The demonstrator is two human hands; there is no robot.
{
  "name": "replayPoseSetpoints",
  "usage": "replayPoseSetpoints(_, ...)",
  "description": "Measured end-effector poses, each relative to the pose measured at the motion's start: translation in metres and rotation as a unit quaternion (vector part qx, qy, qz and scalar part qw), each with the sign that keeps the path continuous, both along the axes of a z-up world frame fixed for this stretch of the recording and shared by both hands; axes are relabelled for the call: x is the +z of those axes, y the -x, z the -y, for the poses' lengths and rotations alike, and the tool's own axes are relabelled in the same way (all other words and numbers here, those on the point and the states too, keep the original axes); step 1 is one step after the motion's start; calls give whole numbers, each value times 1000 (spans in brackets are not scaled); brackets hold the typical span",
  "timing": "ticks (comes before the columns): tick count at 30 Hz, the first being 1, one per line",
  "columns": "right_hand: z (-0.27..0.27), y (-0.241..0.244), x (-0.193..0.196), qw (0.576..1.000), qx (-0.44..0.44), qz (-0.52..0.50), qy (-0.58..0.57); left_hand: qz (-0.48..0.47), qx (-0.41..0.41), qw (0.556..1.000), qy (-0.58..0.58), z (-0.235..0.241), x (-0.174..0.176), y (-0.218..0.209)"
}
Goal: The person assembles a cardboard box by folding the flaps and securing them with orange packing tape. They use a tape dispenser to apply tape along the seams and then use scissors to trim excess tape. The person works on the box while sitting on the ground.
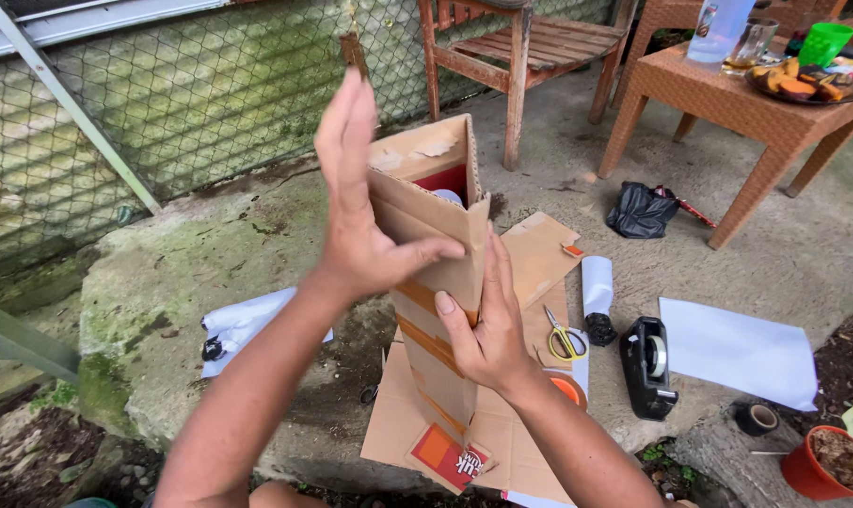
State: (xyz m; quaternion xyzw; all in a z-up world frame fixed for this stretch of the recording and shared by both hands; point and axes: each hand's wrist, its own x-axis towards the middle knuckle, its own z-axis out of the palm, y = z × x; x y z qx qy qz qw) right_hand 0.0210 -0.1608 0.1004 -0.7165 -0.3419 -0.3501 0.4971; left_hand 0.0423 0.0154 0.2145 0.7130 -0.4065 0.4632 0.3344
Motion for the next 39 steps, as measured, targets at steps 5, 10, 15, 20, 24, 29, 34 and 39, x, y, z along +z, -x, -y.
replayPoseSetpoints(5, -13, 2, 1, 996, -63, 49, -24, 17, -3, 972, -234, -17, 66, 4)
replayPoseSetpoints(10, -21, 12, 10, 991, -109, 61, -58, -78, -43, 954, -286, -9, 84, 13)
replayPoseSetpoints(15, -22, 20, 20, 975, -172, 123, -62, -54, -98, 950, -292, -9, 90, 13)
replayPoseSetpoints(20, -22, 23, 19, 965, -219, 134, -60, -76, -87, 946, -303, -7, 89, 17)
replayPoseSetpoints(24, -24, 27, 9, 960, -199, 141, -139, -65, -107, 952, -280, 0, 84, 17)
replayPoseSetpoints(29, -18, 26, 4, 959, -194, 156, -132, -41, -99, 974, -198, 3, 80, 29)
replayPoseSetpoints(34, -19, 24, 2, 963, -162, 174, -127, -21, -17, 984, -174, 16, 65, 51)
replayPoseSetpoints(39, 12, 14, 38, 978, -74, 182, -74, -55, -41, 986, -152, 6, 54, 51)
